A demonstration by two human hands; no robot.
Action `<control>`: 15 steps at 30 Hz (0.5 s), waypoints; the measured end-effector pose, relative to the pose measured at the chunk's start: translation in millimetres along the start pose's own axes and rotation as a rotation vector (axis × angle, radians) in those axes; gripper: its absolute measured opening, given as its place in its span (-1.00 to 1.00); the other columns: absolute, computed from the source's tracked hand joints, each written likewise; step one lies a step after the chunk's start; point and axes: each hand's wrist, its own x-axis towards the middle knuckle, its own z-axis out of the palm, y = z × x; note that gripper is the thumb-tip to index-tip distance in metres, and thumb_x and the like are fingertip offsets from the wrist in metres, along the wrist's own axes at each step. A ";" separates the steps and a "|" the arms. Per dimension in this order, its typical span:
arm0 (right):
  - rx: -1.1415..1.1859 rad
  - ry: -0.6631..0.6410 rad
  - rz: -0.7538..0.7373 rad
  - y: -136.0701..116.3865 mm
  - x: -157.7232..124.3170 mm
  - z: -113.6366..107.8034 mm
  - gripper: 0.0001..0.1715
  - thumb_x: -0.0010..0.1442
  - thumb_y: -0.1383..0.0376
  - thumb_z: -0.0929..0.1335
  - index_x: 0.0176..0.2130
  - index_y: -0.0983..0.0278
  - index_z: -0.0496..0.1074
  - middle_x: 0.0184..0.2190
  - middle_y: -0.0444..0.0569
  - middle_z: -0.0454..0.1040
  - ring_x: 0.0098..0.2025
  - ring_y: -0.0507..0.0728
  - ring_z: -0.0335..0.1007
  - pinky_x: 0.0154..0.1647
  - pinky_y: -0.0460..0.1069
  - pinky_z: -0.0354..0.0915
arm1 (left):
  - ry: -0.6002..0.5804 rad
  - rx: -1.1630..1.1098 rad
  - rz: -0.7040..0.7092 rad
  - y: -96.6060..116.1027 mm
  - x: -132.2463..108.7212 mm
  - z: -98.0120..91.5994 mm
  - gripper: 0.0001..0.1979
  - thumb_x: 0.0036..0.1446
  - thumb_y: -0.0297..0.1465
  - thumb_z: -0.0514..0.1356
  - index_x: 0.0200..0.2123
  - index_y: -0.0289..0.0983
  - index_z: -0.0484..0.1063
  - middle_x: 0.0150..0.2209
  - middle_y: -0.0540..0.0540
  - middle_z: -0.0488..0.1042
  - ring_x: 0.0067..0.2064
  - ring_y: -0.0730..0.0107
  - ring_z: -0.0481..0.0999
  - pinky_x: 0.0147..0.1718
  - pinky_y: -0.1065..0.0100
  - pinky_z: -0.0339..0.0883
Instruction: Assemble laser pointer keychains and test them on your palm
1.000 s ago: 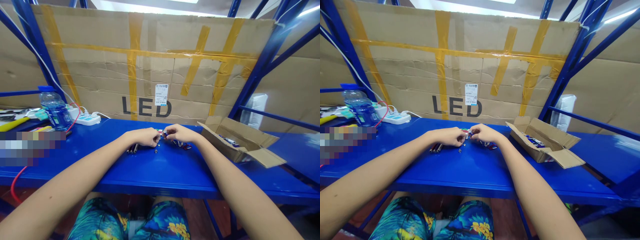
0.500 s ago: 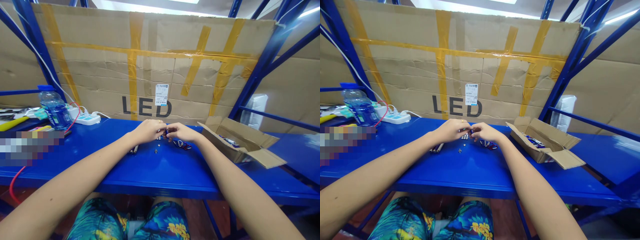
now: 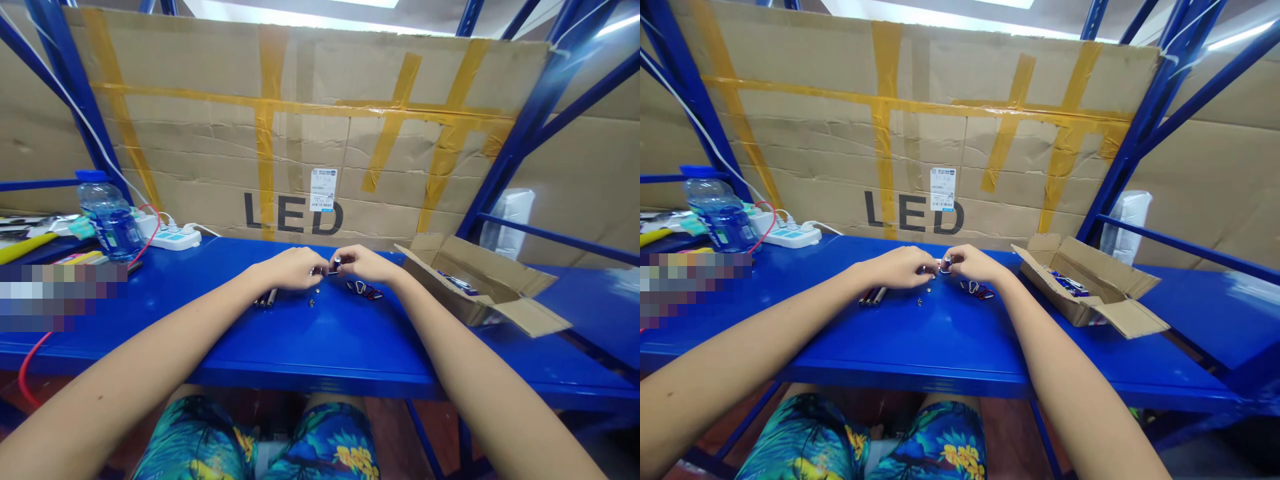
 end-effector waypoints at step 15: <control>-0.031 -0.041 0.038 -7.7 -3.1 3.2 -0.83 0.01 0.40 0.31 -0.31 0.30 0.44 -0.38 -0.06 0.50 -0.34 0.07 0.41 -0.27 -0.03 0.34 | -0.276 -0.150 -0.084 11.5 -0.6 -0.6 -0.87 0.00 -0.47 0.17 -0.36 -0.23 0.51 -0.43 -0.03 0.52 -0.43 0.38 0.42 -0.48 0.39 0.17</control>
